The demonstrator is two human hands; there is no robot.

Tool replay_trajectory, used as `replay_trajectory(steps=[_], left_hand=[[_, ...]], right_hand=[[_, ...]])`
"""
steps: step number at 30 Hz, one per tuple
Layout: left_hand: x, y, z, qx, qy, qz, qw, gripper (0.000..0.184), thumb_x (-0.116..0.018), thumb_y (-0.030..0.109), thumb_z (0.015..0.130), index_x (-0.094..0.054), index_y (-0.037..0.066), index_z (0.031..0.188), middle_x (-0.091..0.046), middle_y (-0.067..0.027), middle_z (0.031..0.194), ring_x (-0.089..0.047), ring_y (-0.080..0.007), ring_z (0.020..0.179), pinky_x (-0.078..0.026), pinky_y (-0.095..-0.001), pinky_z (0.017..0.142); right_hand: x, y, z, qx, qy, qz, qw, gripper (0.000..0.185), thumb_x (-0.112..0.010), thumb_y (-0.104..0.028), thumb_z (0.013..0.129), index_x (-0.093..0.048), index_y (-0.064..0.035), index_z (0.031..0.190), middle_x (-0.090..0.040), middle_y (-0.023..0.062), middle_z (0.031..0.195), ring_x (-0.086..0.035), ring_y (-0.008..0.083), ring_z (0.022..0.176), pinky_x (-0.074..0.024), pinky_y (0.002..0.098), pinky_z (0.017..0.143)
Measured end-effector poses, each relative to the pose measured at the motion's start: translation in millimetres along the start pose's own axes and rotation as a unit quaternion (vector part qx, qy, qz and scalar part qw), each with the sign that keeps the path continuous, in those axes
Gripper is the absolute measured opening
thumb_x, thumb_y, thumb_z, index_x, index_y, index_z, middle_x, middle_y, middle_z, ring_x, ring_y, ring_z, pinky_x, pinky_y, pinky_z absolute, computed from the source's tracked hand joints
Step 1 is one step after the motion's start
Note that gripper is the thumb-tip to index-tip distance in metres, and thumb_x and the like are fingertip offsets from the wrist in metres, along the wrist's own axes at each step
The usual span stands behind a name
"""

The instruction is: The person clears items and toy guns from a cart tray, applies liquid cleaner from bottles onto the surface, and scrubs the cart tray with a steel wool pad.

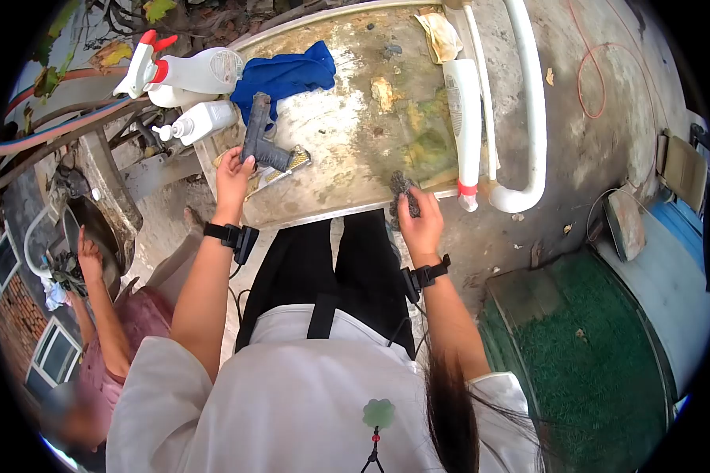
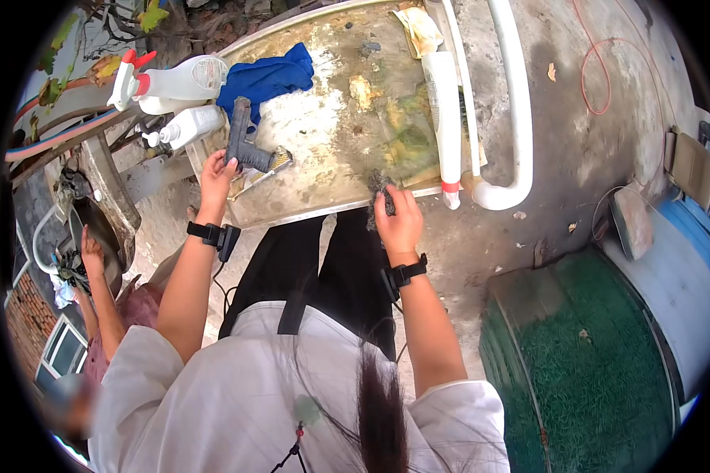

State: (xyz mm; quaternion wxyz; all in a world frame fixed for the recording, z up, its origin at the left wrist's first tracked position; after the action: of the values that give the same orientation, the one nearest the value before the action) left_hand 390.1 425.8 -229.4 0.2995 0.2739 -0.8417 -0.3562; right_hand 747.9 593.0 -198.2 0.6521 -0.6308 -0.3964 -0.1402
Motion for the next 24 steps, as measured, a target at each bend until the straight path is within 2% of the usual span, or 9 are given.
replay_trajectory(steps=[2, 3, 6, 9, 12, 13, 17, 21, 24], left_hand=[[14.3, -1.5, 11.0, -0.041, 0.019, 0.018, 0.999, 0.032, -0.064, 0.009, 0.094, -0.054, -0.002, 0.123, -0.067, -0.0104, 0.105, -0.064, -0.0172, 0.093, -0.051, -0.0311, 0.085], [16.7, 2.6, 10.5, -0.078, 0.067, 0.115, 0.988, 0.033, -0.065, 0.01, 0.094, -0.055, -0.001, 0.123, -0.066, -0.0128, 0.109, -0.063, -0.0211, 0.097, -0.05, -0.0336, 0.088], [3.4, 51.2, -12.6, -0.231, 0.17, 0.412, 0.865, 0.039, -0.066, 0.01, 0.089, -0.056, 0.002, 0.126, -0.057, -0.0209, 0.128, -0.054, -0.0369, 0.118, -0.044, -0.0425, 0.1], [-29.6, 54.0, -30.8, -0.296, 0.026, 0.415, 0.86, 0.05, -0.066, 0.008, 0.087, -0.052, 0.005, 0.134, -0.049, -0.017, 0.14, -0.046, -0.0356, 0.13, -0.041, -0.0412, 0.105], [-73.6, 37.2, -54.2, -0.312, -0.137, 0.441, 0.83, 0.06, -0.066, 0.007, 0.085, -0.045, 0.006, 0.142, -0.042, -0.0126, 0.149, -0.039, -0.0335, 0.138, -0.037, -0.0411, 0.111], [-74.6, 22.9, -54.7, -0.314, -0.133, 0.459, 0.82, 0.063, -0.066, 0.007, 0.084, -0.044, 0.006, 0.143, -0.039, -0.0119, 0.15, -0.036, -0.0329, 0.139, -0.036, -0.0412, 0.112], [-77.2, -10.8, -46.3, -0.323, -0.121, 0.495, 0.797, 0.073, -0.067, 0.005, 0.081, -0.037, 0.007, 0.148, -0.033, -0.0116, 0.155, -0.031, -0.0317, 0.143, -0.033, -0.0401, 0.115], [-85.7, 30.2, -30.2, -0.311, -0.137, 0.463, 0.819, 0.091, -0.076, 0.007, 0.073, -0.031, 0.01, 0.152, -0.028, -0.0135, 0.157, -0.03, -0.0326, 0.144, -0.031, -0.0402, 0.116], [-106.9, 71.6, 9.5, -0.34, -0.14, 0.45, 0.814, 0.104, -0.086, 0.018, 0.064, -0.03, 0.013, 0.152, -0.025, -0.0145, 0.158, -0.024, -0.034, 0.146, -0.025, -0.046, 0.119]], right_hand=[[-4.1, -10.5, 7.5, 0.027, -0.006, -0.009, 1.0, 0.017, -0.071, -0.012, 0.083, -0.07, -0.005, 0.098, -0.064, 0.0108, 0.087, -0.064, 0.0328, 0.077, -0.0522, 0.0397, 0.067], [-7.8, -14.9, 11.0, 0.04, -0.009, -0.014, 0.999, 0.016, -0.071, -0.012, 0.083, -0.069, -0.0053, 0.098, -0.064, 0.0105, 0.086, -0.064, 0.0327, 0.076, -0.0519, 0.0396, 0.066], [-31.1, -26.2, 15.5, 0.107, -0.038, -0.089, 0.99, 0.016, -0.07, -0.012, 0.083, -0.069, -0.0066, 0.098, -0.06, 0.0103, 0.081, -0.061, 0.0319, 0.07, -0.0499, 0.0403, 0.062], [-69.7, -33.1, 11.7, 0.317, -0.2, -0.226, 0.899, 0.028, -0.062, -0.01, 0.08, -0.062, -0.0093, 0.108, -0.057, 0.0076, 0.084, -0.06, 0.0247, 0.081, -0.0461, 0.0371, 0.071], [-90.8, -32.2, 27.2, 0.457, -0.261, -0.3, 0.796, 0.031, -0.059, -0.012, 0.08, -0.055, -0.011, 0.11, -0.056, 0.0062, 0.087, -0.059, 0.0216, 0.088, -0.0441, 0.0357, 0.076], [-90.1, -30.2, 39.7, 0.49, -0.253, -0.306, 0.776, 0.03, -0.06, -0.011, 0.08, -0.053, -0.0118, 0.109, -0.056, 0.0055, 0.086, -0.06, 0.0206, 0.084, -0.0452, 0.0351, 0.073], [-89.2, -32.2, 116.1, 0.388, -0.161, -0.341, 0.841, 0.029, -0.06, -0.011, 0.08, -0.054, -0.0109, 0.108, -0.057, 0.0047, 0.082, -0.061, 0.0209, 0.076, -0.0474, 0.0348, 0.068], [-88.7, -41.6, 118.6, 0.316, -0.116, -0.29, 0.896, 0.025, -0.06, -0.01, 0.079, -0.058, -0.0095, 0.104, -0.058, 0.006, 0.082, -0.061, 0.0235, 0.076, -0.0483, 0.0367, 0.069], [-85.6, -36.7, 58.9, 0.402, -0.203, -0.225, 0.864, 0.026, -0.06, -0.009, 0.077, -0.059, -0.0105, 0.103, -0.055, 0.0048, 0.082, -0.06, 0.0218, 0.077, -0.0481, 0.0355, 0.07]])
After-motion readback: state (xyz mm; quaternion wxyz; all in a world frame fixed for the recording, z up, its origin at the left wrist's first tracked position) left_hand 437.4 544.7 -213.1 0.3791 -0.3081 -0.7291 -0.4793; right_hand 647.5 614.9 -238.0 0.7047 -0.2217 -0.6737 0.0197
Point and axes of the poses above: each hand's wrist, its own z-axis towards the middle knuckle, its own x-axis out of the back of the hand, y = z × x, the point moved 3 cm from there along z, towards the middle knuckle
